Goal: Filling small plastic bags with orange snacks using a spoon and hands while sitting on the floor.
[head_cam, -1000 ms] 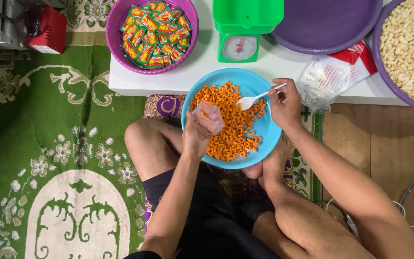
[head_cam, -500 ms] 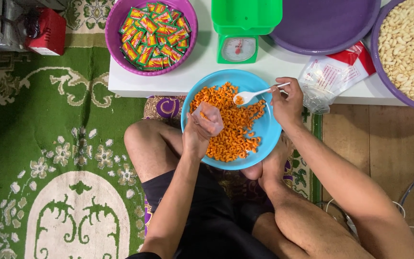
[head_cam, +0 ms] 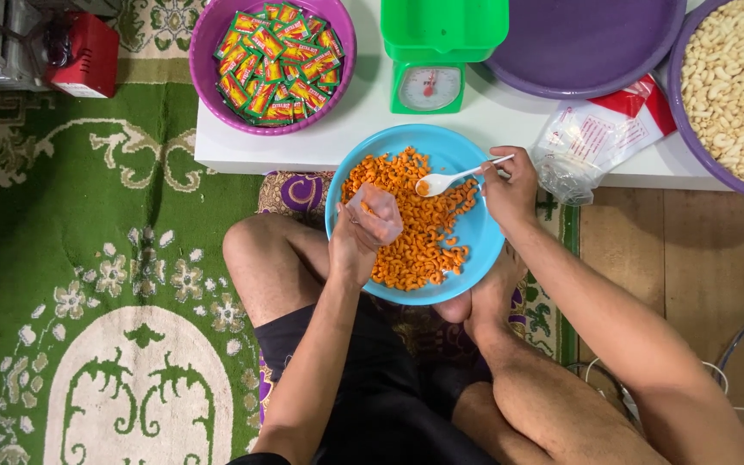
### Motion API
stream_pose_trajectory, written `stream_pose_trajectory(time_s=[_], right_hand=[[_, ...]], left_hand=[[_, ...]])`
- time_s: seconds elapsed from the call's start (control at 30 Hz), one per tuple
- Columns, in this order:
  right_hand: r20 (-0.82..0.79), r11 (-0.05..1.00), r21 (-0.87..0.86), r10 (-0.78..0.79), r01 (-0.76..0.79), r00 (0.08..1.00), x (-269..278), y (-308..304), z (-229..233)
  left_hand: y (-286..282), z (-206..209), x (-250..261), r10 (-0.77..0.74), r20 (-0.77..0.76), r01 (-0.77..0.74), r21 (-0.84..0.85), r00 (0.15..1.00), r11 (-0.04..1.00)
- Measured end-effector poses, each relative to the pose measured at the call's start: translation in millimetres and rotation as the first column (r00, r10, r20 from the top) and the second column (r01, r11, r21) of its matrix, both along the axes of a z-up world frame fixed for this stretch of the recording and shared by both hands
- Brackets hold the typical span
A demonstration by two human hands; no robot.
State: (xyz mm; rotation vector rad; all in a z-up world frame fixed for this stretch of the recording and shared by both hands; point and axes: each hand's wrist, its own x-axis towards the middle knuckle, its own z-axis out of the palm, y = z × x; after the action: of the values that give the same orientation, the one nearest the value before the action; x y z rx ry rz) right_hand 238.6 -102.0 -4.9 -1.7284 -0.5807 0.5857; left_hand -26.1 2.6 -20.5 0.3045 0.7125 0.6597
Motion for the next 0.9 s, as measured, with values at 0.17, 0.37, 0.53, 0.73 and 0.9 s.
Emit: stream_pose_trajectory(time_s=[0.17,0.37,0.53,0.73,0.9], right_hand=[[-0.028,0.996,0.083,-0.04,0.042,0.999,-6.1,7.9,46.0],[0.223,0.951,0.286,0.051,-0.115,0.974,-25.0,14.0,126.1],[0.49,0.901,0.276,0.167,-0.334,0.856,-63.4,16.0,133.9],[0.887,0.842,0.081,0.183,-0.533,0.424,-74.1,16.9,135.9],[0.887,0.827,0.037,0.232,-0.561,0.4,-76.5,16.2,131.3]], left_hand=[[0.4,11.0,4.8,-0.018,-0.003,0.018,0.036,1.0,0.999],[10.3,9.0,17.4,-0.022,0.062,0.016,0.099,0.998,0.995],[3.1,53.1,31.0,-0.051,0.018,0.048,0.14,0.999,0.989],[-8.2,55.3,27.1,-0.091,0.063,0.085,0.096,0.994,0.992],[-11.3,25.2,26.3,-0.136,0.103,0.113,0.204,0.985,0.972]])
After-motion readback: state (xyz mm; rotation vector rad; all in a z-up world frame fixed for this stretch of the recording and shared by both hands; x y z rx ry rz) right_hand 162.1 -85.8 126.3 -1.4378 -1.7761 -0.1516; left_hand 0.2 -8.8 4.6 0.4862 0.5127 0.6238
